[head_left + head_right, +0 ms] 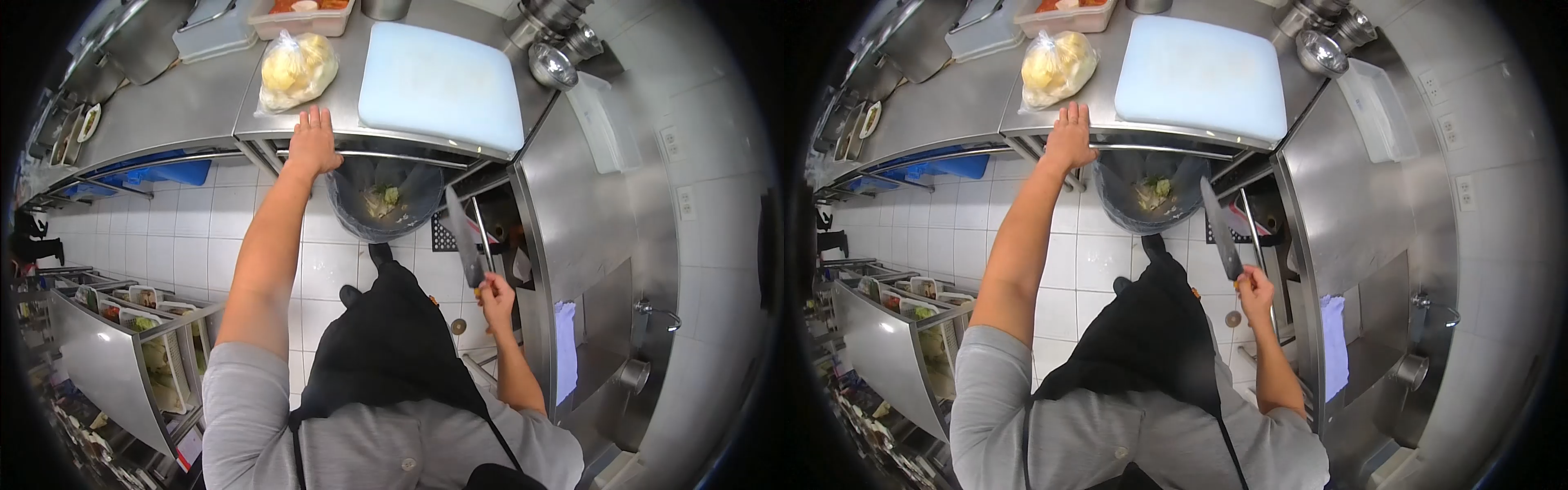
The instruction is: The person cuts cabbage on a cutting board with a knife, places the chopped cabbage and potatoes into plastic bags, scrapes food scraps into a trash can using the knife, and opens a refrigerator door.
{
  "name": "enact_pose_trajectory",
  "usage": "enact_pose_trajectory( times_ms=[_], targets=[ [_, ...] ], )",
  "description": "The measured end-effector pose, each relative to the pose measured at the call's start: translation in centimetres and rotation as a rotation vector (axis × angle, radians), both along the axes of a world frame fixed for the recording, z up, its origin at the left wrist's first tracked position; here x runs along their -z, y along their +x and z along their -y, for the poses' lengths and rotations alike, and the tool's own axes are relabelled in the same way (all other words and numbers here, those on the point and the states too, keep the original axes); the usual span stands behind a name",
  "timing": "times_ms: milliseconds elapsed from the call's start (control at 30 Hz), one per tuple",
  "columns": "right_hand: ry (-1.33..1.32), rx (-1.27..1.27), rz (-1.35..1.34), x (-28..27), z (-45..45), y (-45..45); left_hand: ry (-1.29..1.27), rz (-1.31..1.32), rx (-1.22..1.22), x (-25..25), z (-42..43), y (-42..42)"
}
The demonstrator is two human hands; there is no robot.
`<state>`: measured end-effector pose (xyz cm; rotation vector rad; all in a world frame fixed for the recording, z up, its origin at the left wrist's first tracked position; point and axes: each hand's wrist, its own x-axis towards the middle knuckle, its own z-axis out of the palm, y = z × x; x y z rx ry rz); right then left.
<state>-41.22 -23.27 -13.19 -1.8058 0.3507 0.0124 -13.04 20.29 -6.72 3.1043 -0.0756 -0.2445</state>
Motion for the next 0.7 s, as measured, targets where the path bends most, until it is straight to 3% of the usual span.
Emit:
enact_pose_trajectory(
  times_ms=[167, 333, 500, 700],
  targets=[
    [-0.193, -0.02, 0.298, -6.8, -1.9, 10.4, -0.034, 0.007, 0.005, 0.0, -0.3, -0.3],
    [-0.771, -0.028, 0.516, -11.9, -2.0, 20.6, -0.091, 0.075, -0.006, 0.5, -0.4, -1.0],
    [-1.173, -0.121, 0.648, -11.7, -0.7, 32.0, -0.132, 0.168, -0.016, 1.3, -0.1, -1.4],
    [-1.186, -0.293, 0.683, -8.0, 1.0, 43.1, -0.221, 0.293, 0.007, 2.4, 0.1, -1.5]
  ],
)
